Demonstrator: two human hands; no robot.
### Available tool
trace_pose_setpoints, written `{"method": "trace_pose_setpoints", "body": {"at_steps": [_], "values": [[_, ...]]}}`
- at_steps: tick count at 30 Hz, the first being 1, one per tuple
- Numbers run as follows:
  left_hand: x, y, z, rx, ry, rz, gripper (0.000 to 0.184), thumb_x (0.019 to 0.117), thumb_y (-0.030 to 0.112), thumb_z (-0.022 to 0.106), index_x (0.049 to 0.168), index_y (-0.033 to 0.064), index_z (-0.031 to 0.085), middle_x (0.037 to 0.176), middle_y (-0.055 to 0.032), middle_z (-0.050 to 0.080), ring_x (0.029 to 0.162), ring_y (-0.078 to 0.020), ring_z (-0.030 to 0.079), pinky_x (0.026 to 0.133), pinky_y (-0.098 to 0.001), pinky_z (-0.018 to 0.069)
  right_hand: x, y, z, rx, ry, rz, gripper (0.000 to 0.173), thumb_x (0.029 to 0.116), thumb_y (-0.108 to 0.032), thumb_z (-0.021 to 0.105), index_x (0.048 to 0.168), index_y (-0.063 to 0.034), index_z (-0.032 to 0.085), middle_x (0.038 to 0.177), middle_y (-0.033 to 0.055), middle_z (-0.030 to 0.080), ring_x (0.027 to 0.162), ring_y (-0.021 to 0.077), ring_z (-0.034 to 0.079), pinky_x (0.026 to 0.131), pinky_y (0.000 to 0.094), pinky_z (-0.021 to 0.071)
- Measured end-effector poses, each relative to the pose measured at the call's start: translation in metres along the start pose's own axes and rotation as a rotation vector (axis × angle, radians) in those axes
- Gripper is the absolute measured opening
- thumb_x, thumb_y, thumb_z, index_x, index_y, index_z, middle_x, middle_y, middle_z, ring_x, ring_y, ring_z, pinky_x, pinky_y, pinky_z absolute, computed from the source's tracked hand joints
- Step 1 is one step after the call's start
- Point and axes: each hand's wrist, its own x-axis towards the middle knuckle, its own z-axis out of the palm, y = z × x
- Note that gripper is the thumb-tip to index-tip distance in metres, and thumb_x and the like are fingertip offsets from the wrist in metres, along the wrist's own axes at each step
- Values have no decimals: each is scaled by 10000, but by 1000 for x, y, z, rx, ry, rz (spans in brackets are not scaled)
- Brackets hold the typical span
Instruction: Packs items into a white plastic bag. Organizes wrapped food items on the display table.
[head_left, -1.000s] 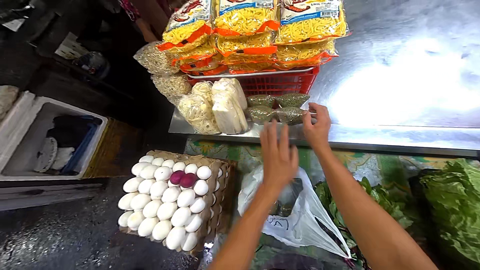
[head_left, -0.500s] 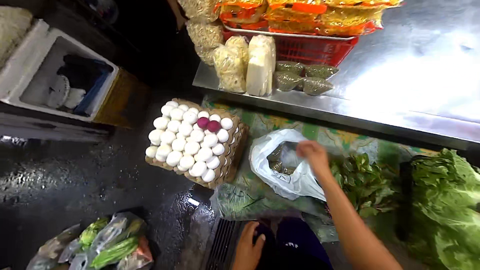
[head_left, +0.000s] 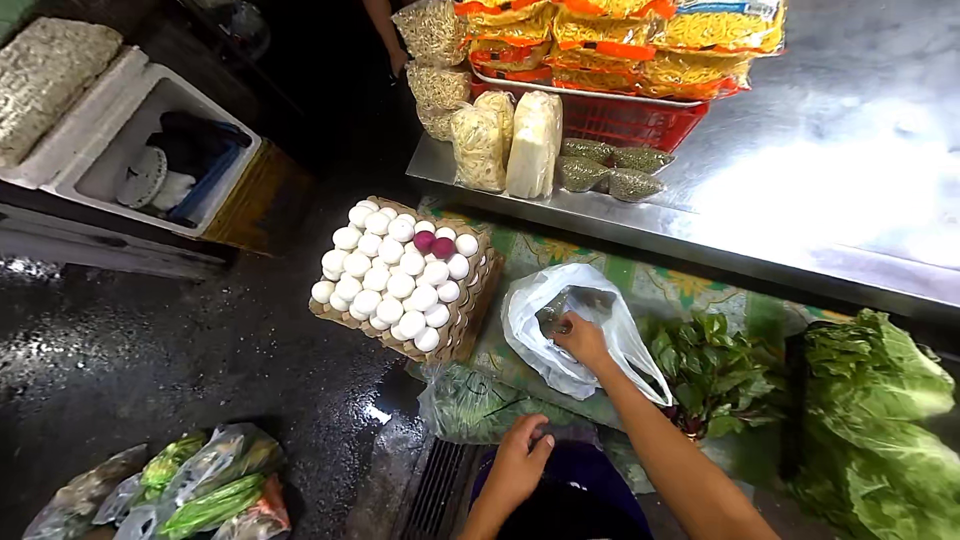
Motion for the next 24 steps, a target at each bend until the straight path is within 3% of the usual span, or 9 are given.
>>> {"method": "trace_pose_setpoints", "body": {"at_steps": [4,7,9,12,14,16,19,22,24], "values": [[10,25,2,-130,-2,-69,381,1031,205,582,1368,26,594,1360,-160,617,1125,-224,681,1000,-397,561,-33,10,-29,371,297,-25,488,853,-279,818,1219,-1,653,1172,194,686,1033,313,689,936,517,562],[31,49,16,-391,42,2,481,1029,212,577,1448,-9,489,1408,-196,573,1130,-268,680,980,-442,576,-65,11,-60,818,401,19,473,855,-152,813,1208,59,581,1056,186,660,878,230,657,795,406,577],[51,74,24,-481,74,105,662,1010,254,601,1559,1,331,1515,-219,462,1212,-283,635,1002,-448,558,-91,8,-74,1069,334,58,469,936,-124,727,1304,46,491,1036,175,661,798,210,682,731,377,605],[82,109,25,-537,87,291,787,994,279,606,1603,-12,202,1572,-223,391,1340,-234,543,1092,-388,493,-131,-1,-81,1211,103,15,505,997,-151,588,1442,2,404,1056,193,690,831,258,722,782,424,628],[93,122,25,-577,100,353,705,991,238,611,1548,-65,303,1452,-219,529,1284,-187,584,1096,-354,489,-146,-4,-79,1091,3,-41,585,957,-223,629,1453,-8,405,1071,172,716,873,247,736,798,414,628],[95,125,23,-587,74,356,638,969,207,655,1480,-78,400,1336,-199,611,1178,-176,645,1035,-350,536,-151,-3,-76,986,-9,-103,794,854,-353,757,1482,-23,401,1208,133,674,1004,224,710,843,388,622],[92,125,21,-478,49,320,627,961,299,658,1443,-45,450,1326,-196,602,1169,-203,639,1015,-388,546,-148,-5,-70,1162,-56,-206,971,790,-410,844,1517,-18,335,1300,134,641,1082,235,694,905,408,616],[92,126,22,-240,118,363,738,1022,549,383,1474,-29,463,1497,-254,446,1410,-318,422,1188,-494,340,-143,-15,-64,1309,-108,-228,968,777,-423,867,1476,-19,335,1227,127,675,1048,228,708,909,406,613],[96,129,22,-168,195,401,793,1034,588,242,1481,-26,471,1571,-270,367,1489,-371,310,1226,-559,227,-137,-22,-65,1336,-102,-222,966,749,-394,899,1455,-16,358,1199,137,687,1024,233,718,889,401,622]]}}
